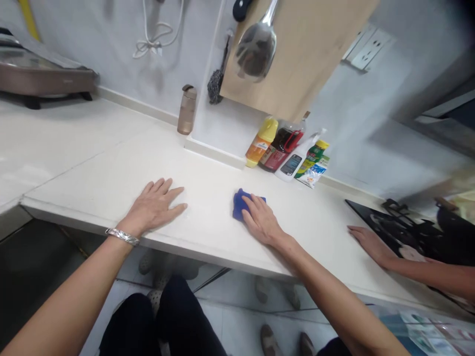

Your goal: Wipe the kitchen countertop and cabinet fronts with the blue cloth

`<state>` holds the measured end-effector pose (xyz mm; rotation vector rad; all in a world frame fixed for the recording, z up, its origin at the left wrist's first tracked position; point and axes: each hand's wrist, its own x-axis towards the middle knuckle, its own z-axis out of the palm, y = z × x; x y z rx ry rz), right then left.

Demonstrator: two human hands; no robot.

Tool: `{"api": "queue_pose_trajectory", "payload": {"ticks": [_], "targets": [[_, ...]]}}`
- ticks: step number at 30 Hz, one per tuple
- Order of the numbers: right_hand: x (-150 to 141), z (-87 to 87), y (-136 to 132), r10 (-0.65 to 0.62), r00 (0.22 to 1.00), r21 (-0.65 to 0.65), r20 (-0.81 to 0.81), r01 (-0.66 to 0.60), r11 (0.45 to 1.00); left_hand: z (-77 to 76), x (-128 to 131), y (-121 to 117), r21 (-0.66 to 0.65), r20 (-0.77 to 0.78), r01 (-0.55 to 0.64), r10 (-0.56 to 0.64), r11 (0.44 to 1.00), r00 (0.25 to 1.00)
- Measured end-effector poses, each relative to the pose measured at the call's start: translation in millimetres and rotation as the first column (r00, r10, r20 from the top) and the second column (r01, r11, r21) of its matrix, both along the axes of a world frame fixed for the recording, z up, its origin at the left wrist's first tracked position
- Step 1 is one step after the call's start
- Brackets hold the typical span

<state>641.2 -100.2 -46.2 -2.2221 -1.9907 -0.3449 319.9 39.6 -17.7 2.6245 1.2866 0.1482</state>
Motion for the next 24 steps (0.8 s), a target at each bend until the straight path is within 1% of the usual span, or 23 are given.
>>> {"api": "queue_pose_trajectory", "payload": {"ticks": [2,5,7,10,14,17,20,22,24], "targets": [[6.4,-3.1,-14.0,0.016,1.0,0.02,0.02,-0.016,1.0,0.1,-0.4,0.1,0.001,-0.006,-0.006,0.006,1.0,1.0],[22.8,-13.8,-51.5,0.039,0.999,0.08,0.033,-0.041,0.996,-0.1,-0.6,0.5,0.01,-0.015,-0.015,0.015,1.0,1.0],[41.1,-19.5,-76.0,0.024,0.999,0.115,0.023,-0.027,0.993,0.3,-0.6,0.1,0.012,-0.023,-0.013,0.014,1.0,1.0],[80.0,-19.4,-101.7,-0.02,1.0,0.11,-0.018,0.022,0.994,2.1,0.2,-1.7,0.024,-0.044,-0.015,0.016,1.0,0.999],[144.4,-11.5,-118.4,-0.058,0.991,0.006,-0.117,0.059,0.998,4.2,3.4,-4.9,0.04,-0.072,-0.034,0.037,0.999,0.997],[187.4,-12.3,-115.0,-0.15,0.983,-0.005,-0.104,0.15,0.989,3.7,5.0,-6.0,0.049,-0.064,-0.026,0.029,0.998,0.998],[212.4,-16.3,-93.4,-0.277,0.96,-0.023,-0.044,0.276,0.961,1.5,5.1,-5.1,0.057,-0.072,-0.03,0.034,0.998,0.997],[217.5,-15.5,-71.5,-0.388,0.921,-0.077,-0.031,0.385,0.92,-1.1,4.5,-3.3,0.065,-0.078,-0.037,0.042,0.997,0.996],[215.6,-10.1,-46.7,-0.516,0.856,-0.133,-0.04,0.507,0.852,-5.2,3.1,-0.1,0.081,-0.078,-0.038,0.044,0.996,0.996]]}}
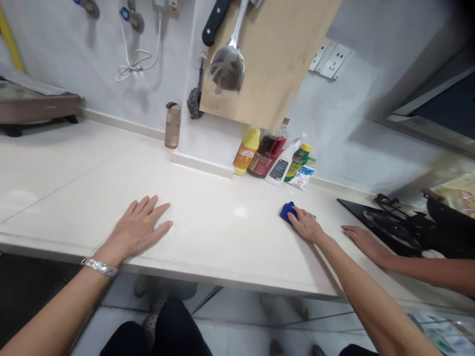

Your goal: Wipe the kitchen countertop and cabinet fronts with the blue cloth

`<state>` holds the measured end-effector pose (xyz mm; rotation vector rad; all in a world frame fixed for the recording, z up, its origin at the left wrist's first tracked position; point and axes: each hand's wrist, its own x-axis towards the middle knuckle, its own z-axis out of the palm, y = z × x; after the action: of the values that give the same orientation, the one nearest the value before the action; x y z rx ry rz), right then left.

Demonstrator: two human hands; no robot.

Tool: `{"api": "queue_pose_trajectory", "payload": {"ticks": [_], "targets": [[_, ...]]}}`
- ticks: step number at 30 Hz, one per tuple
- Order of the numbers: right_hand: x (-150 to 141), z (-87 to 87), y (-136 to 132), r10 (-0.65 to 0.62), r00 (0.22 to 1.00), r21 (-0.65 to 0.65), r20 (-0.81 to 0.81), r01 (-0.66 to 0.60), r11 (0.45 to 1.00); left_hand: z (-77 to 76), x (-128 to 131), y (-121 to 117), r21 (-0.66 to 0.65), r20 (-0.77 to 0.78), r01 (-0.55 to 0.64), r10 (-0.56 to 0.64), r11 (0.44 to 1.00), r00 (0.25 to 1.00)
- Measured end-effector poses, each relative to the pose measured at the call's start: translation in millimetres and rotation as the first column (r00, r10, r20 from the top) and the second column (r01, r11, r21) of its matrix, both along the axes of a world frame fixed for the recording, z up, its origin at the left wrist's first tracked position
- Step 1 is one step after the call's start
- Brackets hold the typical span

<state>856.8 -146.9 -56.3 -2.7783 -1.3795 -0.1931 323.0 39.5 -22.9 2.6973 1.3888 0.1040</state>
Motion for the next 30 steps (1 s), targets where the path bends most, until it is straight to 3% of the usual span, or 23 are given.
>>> {"api": "queue_pose_trajectory", "payload": {"ticks": [3,6,10,15,19,21,24,27,30], "targets": [[-9.6,13.1,38.7,-0.166,0.984,-0.044,-0.061,0.164,0.986,-9.2,-3.2,6.7,0.02,0.002,0.011,-0.011,1.0,1.0],[-20.6,24.5,76.7,-0.207,0.974,-0.072,-0.096,0.2,0.977,-18.6,-6.1,13.0,0.054,0.025,0.029,-0.03,0.998,0.999],[-34.5,32.1,122.7,-0.156,0.982,-0.073,-0.106,0.149,0.986,-20.9,-5.7,15.9,0.11,0.06,0.039,-0.045,0.993,0.997],[-70.0,31.8,156.8,0.007,0.994,-0.06,-0.106,-0.013,0.998,-9.1,-0.8,9.5,0.087,0.049,0.011,-0.015,0.996,0.999],[-128.2,23.9,151.7,0.295,0.952,-0.026,-0.082,-0.298,0.954,-2.2,0.8,2.4,0.051,0.058,0.0,-0.003,0.999,0.998],[-162.7,19.2,138.2,0.462,0.884,0.027,-0.073,-0.462,0.887,1.4,0.4,-0.1,0.021,0.051,0.007,-0.008,1.0,0.999],[-204.3,12.7,112.3,0.673,0.738,0.1,-0.052,-0.667,0.739,10.7,-4.2,0.6,-0.052,0.009,0.054,-0.054,0.997,0.999],[-220.4,8.1,93.8,0.783,0.62,0.131,-0.037,-0.774,0.619,23.4,-23.2,11.7,-0.097,-0.051,0.127,-0.133,0.987,0.99],[-217.3,7.2,93.8,0.789,0.613,0.126,-0.031,-0.781,0.612,34.3,-68.8,31.7,-0.052,-0.08,0.049,-0.053,0.997,0.995]]}}
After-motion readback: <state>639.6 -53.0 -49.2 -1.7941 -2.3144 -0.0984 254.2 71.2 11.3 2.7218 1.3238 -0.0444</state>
